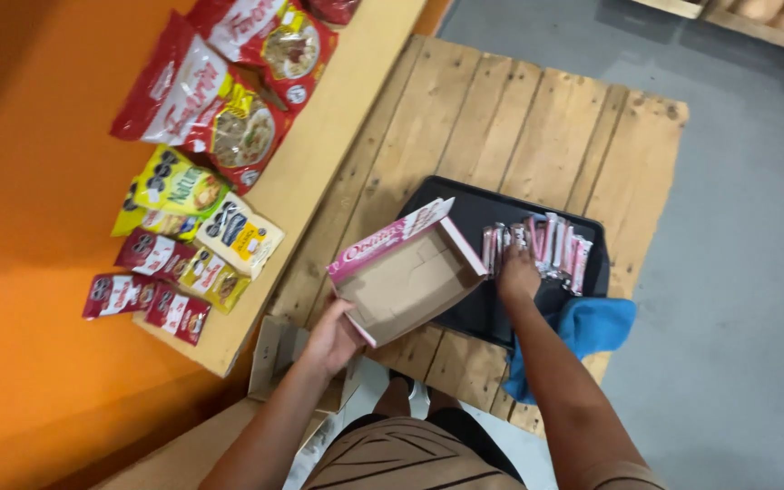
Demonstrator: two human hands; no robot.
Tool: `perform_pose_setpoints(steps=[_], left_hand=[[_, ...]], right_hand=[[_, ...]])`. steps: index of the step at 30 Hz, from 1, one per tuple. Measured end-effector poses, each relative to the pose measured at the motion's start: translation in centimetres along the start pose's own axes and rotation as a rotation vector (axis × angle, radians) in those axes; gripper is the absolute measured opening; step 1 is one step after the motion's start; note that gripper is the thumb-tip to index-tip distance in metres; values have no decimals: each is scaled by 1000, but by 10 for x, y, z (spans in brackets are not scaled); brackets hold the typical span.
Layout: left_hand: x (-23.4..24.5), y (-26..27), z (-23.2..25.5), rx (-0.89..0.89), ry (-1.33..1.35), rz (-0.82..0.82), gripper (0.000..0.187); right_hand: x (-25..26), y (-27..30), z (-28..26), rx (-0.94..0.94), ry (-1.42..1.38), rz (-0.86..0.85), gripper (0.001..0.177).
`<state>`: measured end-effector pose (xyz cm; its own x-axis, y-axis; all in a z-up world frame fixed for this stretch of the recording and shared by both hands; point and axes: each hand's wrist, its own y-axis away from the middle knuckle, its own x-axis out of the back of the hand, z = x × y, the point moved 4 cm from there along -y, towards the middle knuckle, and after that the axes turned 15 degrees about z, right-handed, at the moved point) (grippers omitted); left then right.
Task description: The person is organizing various snack packets by wiping them with a blue cloth and placing them into boxes and onto a display tray in a grocery store.
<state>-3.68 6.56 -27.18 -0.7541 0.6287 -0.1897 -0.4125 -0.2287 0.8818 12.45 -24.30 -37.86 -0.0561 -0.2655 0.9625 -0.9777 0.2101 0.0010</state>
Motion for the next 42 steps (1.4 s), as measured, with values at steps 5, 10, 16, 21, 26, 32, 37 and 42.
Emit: perform_pose_setpoints(steps=[5, 10, 16, 21, 26, 32, 37, 42], left_hand=[[9, -2, -4, -53, 94, 0, 48], [11, 9, -1, -52, 130, 23, 50], [-14, 42, 15, -51, 109, -18, 53], [-26, 46, 4, -52, 30, -68, 56], [-43, 77, 11, -82, 26, -120, 55], [-13, 29, 1, -106, 36, -118, 63], [-6, 33, 8, -99, 46, -113, 67], [8, 25, 8, -66, 113, -88, 62]], right_hand=[[-11, 11, 4, -76, 66, -139, 36], [-38, 4, 28, -295, -152, -59, 27], [78, 31, -7, -64, -416, 298, 17], [150, 57, -86, 232, -443, 93, 18], [97, 47, -107, 503, 99, 141, 16], [75, 59, -119, 743, 17, 163, 7], [76, 68, -124, 843, 91, 231, 9], [145, 75, -147, 931, -286, 269, 12]])
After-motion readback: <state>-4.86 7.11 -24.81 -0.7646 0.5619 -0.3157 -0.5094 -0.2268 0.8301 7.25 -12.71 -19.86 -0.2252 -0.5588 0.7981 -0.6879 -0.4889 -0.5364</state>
